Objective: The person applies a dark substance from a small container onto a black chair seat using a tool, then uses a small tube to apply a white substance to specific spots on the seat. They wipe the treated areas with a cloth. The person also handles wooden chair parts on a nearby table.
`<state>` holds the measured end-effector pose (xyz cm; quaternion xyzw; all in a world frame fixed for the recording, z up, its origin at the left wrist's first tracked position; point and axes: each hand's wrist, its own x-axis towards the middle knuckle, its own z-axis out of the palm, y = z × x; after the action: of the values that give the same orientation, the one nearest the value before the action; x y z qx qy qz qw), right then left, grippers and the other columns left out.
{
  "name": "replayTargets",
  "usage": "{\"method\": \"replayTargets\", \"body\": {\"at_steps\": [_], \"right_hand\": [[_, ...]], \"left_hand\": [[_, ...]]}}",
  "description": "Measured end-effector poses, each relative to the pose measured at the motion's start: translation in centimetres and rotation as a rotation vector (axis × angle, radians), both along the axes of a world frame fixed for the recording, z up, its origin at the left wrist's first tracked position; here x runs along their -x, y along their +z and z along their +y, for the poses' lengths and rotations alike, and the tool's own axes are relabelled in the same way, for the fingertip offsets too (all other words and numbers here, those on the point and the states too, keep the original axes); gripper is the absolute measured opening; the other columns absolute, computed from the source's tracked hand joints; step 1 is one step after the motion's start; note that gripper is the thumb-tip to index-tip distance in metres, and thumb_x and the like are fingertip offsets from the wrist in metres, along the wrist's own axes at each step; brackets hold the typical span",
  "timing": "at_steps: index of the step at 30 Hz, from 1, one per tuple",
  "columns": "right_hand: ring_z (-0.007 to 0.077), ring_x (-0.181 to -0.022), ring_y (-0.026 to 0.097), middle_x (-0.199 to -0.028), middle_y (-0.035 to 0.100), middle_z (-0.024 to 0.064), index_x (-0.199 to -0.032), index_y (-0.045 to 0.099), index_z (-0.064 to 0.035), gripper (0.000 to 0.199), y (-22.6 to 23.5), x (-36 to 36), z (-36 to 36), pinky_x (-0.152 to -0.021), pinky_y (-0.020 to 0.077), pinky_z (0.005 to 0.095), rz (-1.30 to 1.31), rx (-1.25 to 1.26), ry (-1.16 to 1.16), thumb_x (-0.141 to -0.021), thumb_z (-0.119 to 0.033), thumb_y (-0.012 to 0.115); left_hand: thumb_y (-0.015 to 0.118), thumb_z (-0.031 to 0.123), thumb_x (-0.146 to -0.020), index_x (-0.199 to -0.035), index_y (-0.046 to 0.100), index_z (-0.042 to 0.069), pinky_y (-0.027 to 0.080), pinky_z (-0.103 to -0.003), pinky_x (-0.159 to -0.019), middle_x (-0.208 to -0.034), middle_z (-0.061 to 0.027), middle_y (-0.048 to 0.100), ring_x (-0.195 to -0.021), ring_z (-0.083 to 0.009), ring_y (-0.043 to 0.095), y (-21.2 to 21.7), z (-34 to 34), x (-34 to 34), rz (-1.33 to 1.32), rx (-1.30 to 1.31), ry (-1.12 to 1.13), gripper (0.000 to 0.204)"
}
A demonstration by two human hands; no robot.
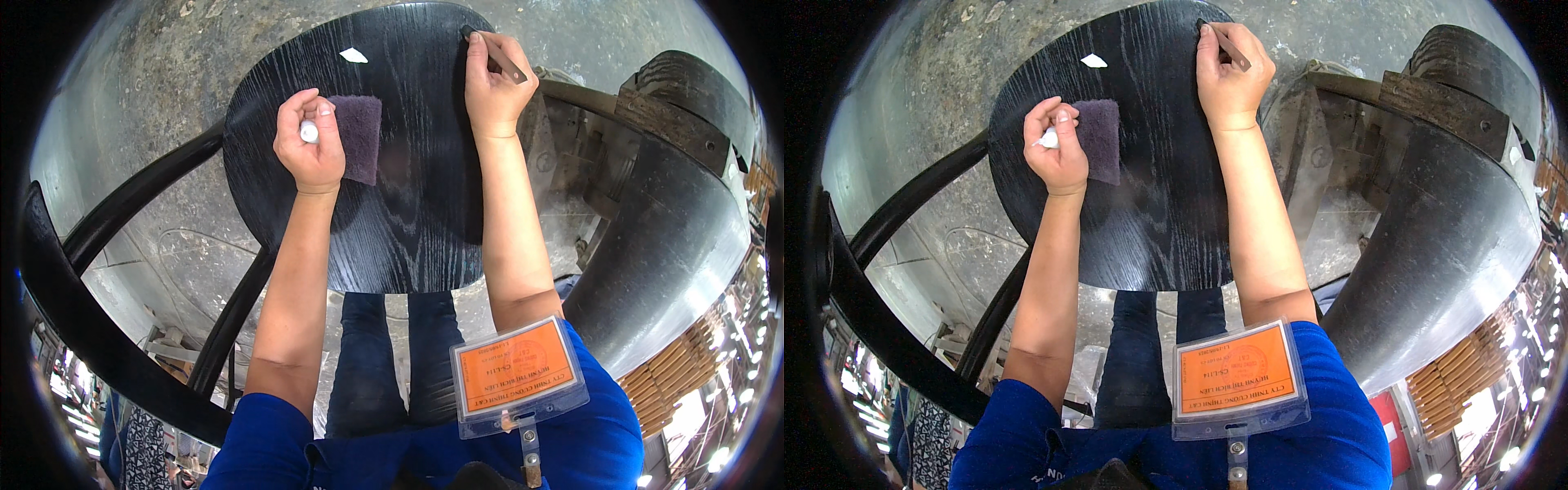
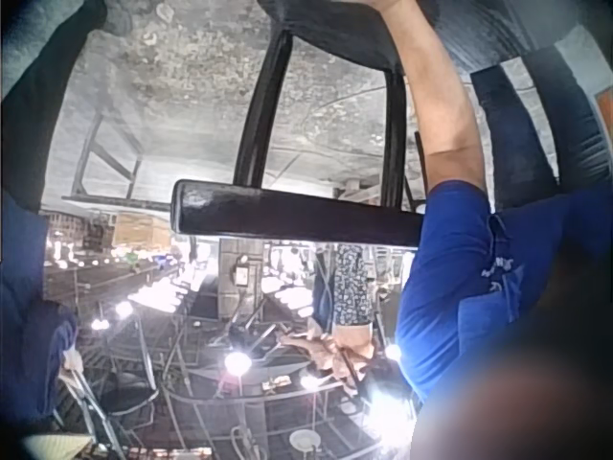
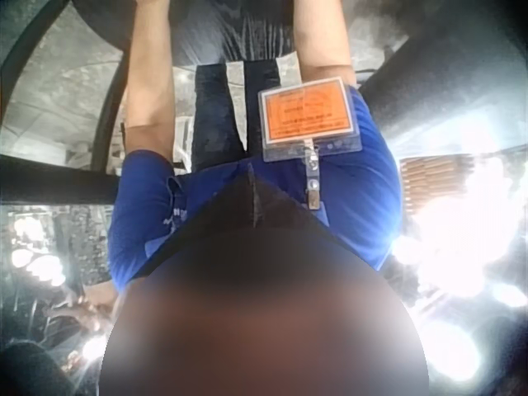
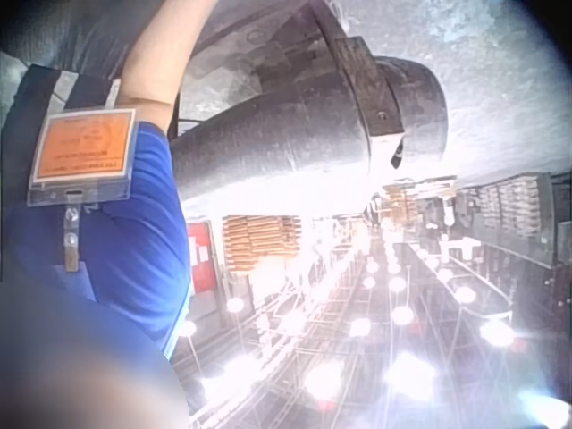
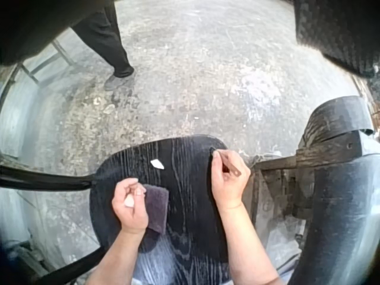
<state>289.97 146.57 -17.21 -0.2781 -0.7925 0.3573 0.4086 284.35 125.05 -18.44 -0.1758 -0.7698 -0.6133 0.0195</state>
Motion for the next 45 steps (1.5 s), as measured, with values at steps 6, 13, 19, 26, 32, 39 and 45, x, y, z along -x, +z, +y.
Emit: {"method": "replayTargets", "body": {"at_steps": [6, 13, 19, 26, 32, 39, 45], "right_hand": [[0.0180, -0.058, 0.061, -0.068, 0.063, 0.0086, -0.079, 0.066, -0.0036, 0.004, 0.2, -0.4, 0.0, -0.056, 0.0476, 0.0277, -0.035, -0.003, 0.026, -0.081, -0.005, 0.069], [0.0221, -0.063, 0.064, -0.071, 0.066, 0.0096, -0.079, 0.066, -0.0036, 0.004, 0.2, -0.8, 0.1, -0.059, 0.0493, 0.0289, -0.050, -0.035, 0.026, -0.081, -0.006, 0.069], [0.0196, -0.062, 0.063, -0.071, 0.066, 0.0093, -0.080, 0.067, -0.0022, 0.004, 0.3, -1.2, -0.1, -0.059, 0.0489, 0.0276, -0.024, -0.022, 0.033, -0.081, -0.005, 0.068], [0.0117, -0.056, 0.058, -0.067, 0.064, 0.0058, -0.081, 0.069, -0.0010, 0.005, 0.3, -0.1, -0.1, -0.055, 0.0466, 0.0250, 0.034, 0.118, 0.002, -0.082, -0.006, 0.068], [0.0142, -0.056, 0.059, -0.068, 0.065, 0.0071, -0.080, 0.068, -0.0023, 0.005, 0.3, 0.4, -0.1, -0.055, 0.0474, 0.0258, -0.003, 0.041, -0.018, -0.081, -0.007, 0.069], [0.0175, -0.058, 0.061, -0.069, 0.065, 0.0085, -0.079, 0.067, -0.0030, 0.005, 0.3, 0.3, -0.2, -0.057, 0.0484, 0.0270, -0.029, 0.041, -0.015, -0.081, -0.007, 0.069], [0.0211, -0.062, 0.064, -0.071, 0.065, 0.0098, -0.079, 0.066, -0.0030, 0.004, 0.4, 0.1, -0.1, -0.060, 0.0496, 0.0286, -0.035, -0.016, 0.009, -0.081, -0.006, 0.069]], "left_hand": [[0.057, 0.007, -0.093, -0.108, 0.057, -0.003, 0.050, -0.025, -0.069, -0.083, -0.0078, 0.064, -0.075, -0.0117, 0.060, 0.1, -0.1, -0.1, -0.005, 0.031, -0.022, 0.019], [0.055, 0.008, -0.094, -0.109, 0.056, -0.003, 0.050, -0.024, -0.071, -0.086, -0.0084, 0.063, -0.078, -0.0111, 0.059, 0.1, -0.2, -0.2, -0.023, 0.051, -0.033, 0.019], [0.055, 0.008, -0.094, -0.110, 0.056, -0.003, 0.050, -0.024, -0.071, -0.086, -0.0081, 0.063, -0.078, -0.0111, 0.059, 0.1, -0.2, -0.2, -0.029, 0.015, -0.034, 0.019], [0.056, 0.007, -0.092, -0.108, 0.057, -0.003, 0.050, -0.024, -0.069, -0.083, -0.0076, 0.063, -0.075, -0.0114, 0.060, 0.1, -0.1, -0.1, -0.017, 0.018, -0.033, 0.018], [0.060, 0.008, -0.090, -0.104, 0.058, -0.003, 0.051, -0.025, -0.066, -0.077, -0.0068, 0.064, -0.069, -0.0130, 0.062, 0.1, 0.0, 0.1, 0.013, 0.019, -0.005, 0.018], [0.060, 0.009, -0.090, -0.105, 0.058, -0.003, 0.051, -0.026, -0.065, -0.076, -0.0069, 0.064, -0.069, -0.0134, 0.063, 0.0, 0.0, 0.1, 0.030, 0.016, -0.011, 0.019], [0.054, 0.008, -0.094, -0.110, 0.056, -0.003, 0.050, -0.024, -0.070, -0.085, -0.0075, 0.063, -0.077, -0.0109, 0.059, 0.3, -0.3, 0.0, 0.009, 0.034, -0.063, 0.019]]}}
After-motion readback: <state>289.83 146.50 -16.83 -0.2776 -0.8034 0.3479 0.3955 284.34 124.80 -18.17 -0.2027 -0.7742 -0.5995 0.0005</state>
